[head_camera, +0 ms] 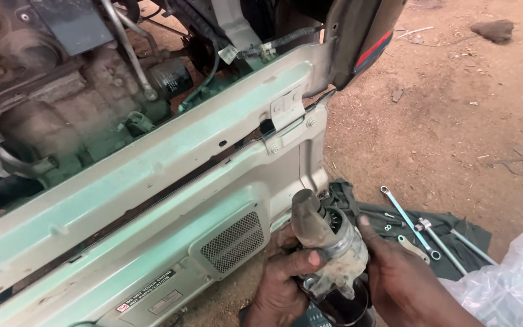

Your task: The person disassembles a starter motor by hand, separating its front drive housing from the black cylindrical motor body and reattaching the parts. They then lift the reassembled starter into the vehicle's engine bay and position it against the engine with both hands.

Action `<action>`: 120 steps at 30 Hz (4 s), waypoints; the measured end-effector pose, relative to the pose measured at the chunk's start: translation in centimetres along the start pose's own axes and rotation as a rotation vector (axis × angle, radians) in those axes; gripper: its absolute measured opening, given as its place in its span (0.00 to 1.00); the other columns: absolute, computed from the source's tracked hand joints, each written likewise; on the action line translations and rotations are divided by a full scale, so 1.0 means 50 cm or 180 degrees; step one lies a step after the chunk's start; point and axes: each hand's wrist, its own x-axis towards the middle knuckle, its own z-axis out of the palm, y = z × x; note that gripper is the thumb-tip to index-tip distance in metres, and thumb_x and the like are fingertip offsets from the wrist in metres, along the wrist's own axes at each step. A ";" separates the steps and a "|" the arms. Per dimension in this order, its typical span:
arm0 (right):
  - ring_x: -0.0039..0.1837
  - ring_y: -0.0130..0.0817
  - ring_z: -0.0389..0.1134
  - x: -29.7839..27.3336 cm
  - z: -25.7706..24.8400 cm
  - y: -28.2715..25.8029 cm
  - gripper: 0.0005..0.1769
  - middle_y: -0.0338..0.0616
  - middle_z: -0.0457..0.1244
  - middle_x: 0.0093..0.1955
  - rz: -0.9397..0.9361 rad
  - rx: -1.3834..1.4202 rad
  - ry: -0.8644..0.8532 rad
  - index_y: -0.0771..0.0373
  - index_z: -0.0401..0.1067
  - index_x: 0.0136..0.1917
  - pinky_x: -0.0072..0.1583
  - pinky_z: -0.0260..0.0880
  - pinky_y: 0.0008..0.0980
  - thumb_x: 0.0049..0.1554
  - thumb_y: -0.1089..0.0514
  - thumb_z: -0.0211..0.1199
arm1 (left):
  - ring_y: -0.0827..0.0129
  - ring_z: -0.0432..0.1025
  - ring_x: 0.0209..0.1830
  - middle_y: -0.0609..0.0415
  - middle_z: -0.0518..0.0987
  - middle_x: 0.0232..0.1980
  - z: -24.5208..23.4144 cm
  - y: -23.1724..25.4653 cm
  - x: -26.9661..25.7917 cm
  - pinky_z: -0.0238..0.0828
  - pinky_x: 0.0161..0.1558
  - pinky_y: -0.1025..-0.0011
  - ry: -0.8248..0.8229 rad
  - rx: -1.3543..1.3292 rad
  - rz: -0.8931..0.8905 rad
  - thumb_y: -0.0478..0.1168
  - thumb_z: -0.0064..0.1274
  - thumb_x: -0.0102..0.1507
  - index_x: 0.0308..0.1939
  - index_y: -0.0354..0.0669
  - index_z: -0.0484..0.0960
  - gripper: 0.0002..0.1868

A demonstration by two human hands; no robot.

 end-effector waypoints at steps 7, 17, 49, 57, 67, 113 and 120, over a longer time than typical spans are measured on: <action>0.68 0.45 0.66 0.013 -0.017 0.011 0.27 0.55 0.68 0.67 -0.0135 0.0072 0.0052 0.69 0.68 0.67 0.70 0.61 0.44 0.66 0.47 0.44 | 0.56 0.78 0.51 0.43 0.83 0.50 0.007 0.007 -0.001 0.75 0.58 0.62 0.0057 -0.0071 -0.0010 0.44 0.68 0.44 0.58 0.26 0.78 0.41; 0.67 0.43 0.66 -0.027 0.033 -0.001 0.25 0.54 0.68 0.63 -0.0247 0.0038 0.0269 0.69 0.69 0.65 0.71 0.61 0.43 0.67 0.48 0.44 | 0.56 0.78 0.48 0.42 0.83 0.47 -0.011 -0.007 0.003 0.77 0.56 0.59 0.0070 -0.0028 0.0005 0.43 0.69 0.45 0.56 0.26 0.80 0.38; 0.74 0.35 0.59 0.025 -0.122 0.042 0.31 0.48 0.59 0.73 -0.1390 -0.2187 -0.0330 0.67 0.57 0.75 0.74 0.54 0.34 0.64 0.49 0.53 | 0.55 0.79 0.48 0.42 0.83 0.48 -0.013 -0.002 0.018 0.79 0.56 0.61 -0.0053 -0.0445 0.0098 0.48 0.69 0.47 0.60 0.29 0.74 0.42; 0.77 0.42 0.59 -0.012 -0.067 0.082 0.68 0.56 0.57 0.75 -0.1577 -0.2184 -0.1250 0.67 0.43 0.83 0.74 0.52 0.39 0.41 0.59 0.83 | 0.50 0.78 0.51 0.37 0.81 0.51 -0.001 0.009 0.011 0.78 0.53 0.54 0.0386 -0.0023 0.0270 0.70 0.54 0.58 0.64 0.26 0.72 0.50; 0.68 0.37 0.70 -0.013 -0.094 0.083 0.59 0.53 0.65 0.67 -0.1975 -0.2053 -0.0347 0.66 0.52 0.79 0.68 0.68 0.36 0.40 0.65 0.77 | 0.57 0.77 0.56 0.41 0.76 0.56 0.094 -0.043 -0.024 0.82 0.57 0.55 -0.0337 0.1583 0.0708 0.43 0.71 0.56 0.70 0.44 0.54 0.47; 0.47 0.40 0.73 0.280 -0.826 0.003 0.06 0.46 0.70 0.41 -0.2219 -0.4482 -0.1192 0.60 0.80 0.44 0.47 0.76 0.37 0.50 0.63 0.72 | 0.61 0.80 0.39 0.50 0.82 0.38 0.016 0.055 0.047 0.81 0.47 0.58 0.1481 0.0855 0.0272 0.26 0.66 0.38 0.54 0.41 0.76 0.38; 0.62 0.31 0.70 0.010 -0.147 -0.084 0.08 0.37 0.70 0.57 -0.2536 -0.4818 -0.0331 0.53 0.84 0.49 0.63 0.69 0.34 0.55 0.58 0.69 | 0.66 0.77 0.45 0.52 0.82 0.44 -0.027 0.066 0.008 0.79 0.46 0.60 0.0132 0.1321 -0.0027 0.31 0.70 0.44 0.55 0.39 0.72 0.37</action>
